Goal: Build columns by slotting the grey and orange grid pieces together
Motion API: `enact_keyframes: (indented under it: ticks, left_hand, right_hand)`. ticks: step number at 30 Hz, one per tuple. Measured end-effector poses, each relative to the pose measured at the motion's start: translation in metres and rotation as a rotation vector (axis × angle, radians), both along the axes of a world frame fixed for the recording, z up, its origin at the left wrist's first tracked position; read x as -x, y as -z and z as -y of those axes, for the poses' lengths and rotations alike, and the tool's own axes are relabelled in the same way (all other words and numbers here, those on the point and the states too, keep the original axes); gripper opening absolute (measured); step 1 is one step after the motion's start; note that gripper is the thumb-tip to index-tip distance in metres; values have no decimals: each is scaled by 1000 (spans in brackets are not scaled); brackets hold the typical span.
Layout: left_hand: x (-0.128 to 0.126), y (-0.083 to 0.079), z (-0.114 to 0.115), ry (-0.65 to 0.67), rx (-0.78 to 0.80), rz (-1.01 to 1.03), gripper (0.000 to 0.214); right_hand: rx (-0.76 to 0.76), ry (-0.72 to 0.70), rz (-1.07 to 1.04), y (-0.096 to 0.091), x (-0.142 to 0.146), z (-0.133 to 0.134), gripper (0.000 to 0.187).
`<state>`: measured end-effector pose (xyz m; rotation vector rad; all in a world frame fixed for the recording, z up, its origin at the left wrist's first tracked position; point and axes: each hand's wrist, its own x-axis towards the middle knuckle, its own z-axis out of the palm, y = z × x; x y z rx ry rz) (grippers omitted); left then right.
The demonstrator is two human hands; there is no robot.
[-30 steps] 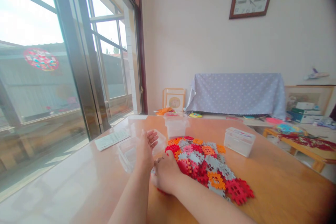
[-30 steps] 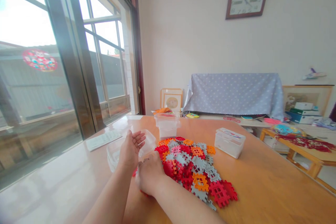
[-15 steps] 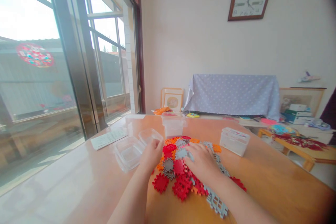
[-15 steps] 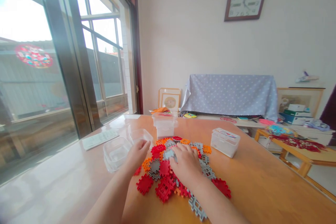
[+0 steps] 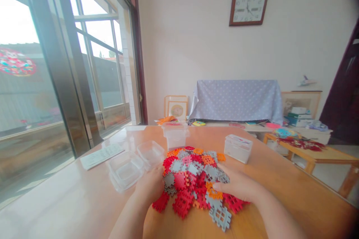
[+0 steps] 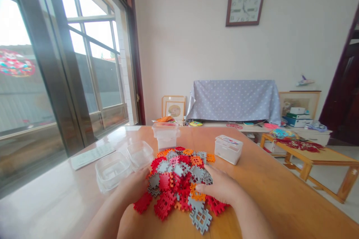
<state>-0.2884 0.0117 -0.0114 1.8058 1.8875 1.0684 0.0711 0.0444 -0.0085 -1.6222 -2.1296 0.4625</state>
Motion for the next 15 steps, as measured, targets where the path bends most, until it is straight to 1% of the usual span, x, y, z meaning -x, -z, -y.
enact_keyframes:
  ticks: [3,4,7,10,13,15]
  left_hand:
    - [-2,-2,1,43,22,-94,20]
    - [-2,-3,1,38,29,-112,20]
    - [-3,-6,-1,21,62,-192,18]
    - [-1,-5,-5,32,100,-282,19]
    - [3,0,-10,76,87,-298,22]
    - [5,4,-13,96,70,-295,21]
  right_hand:
    - [119,-114,9,-7,3,6,88]
    - [117,-109,11,-9,6,8,87]
    - [83,-63,9,-14,15,11,77]
    - [32,-32,-13,-15,22,9,66]
    - [-31,-23,-70,-14,27,6,47]
    - [-65,-40,-140,-15,31,4,40]
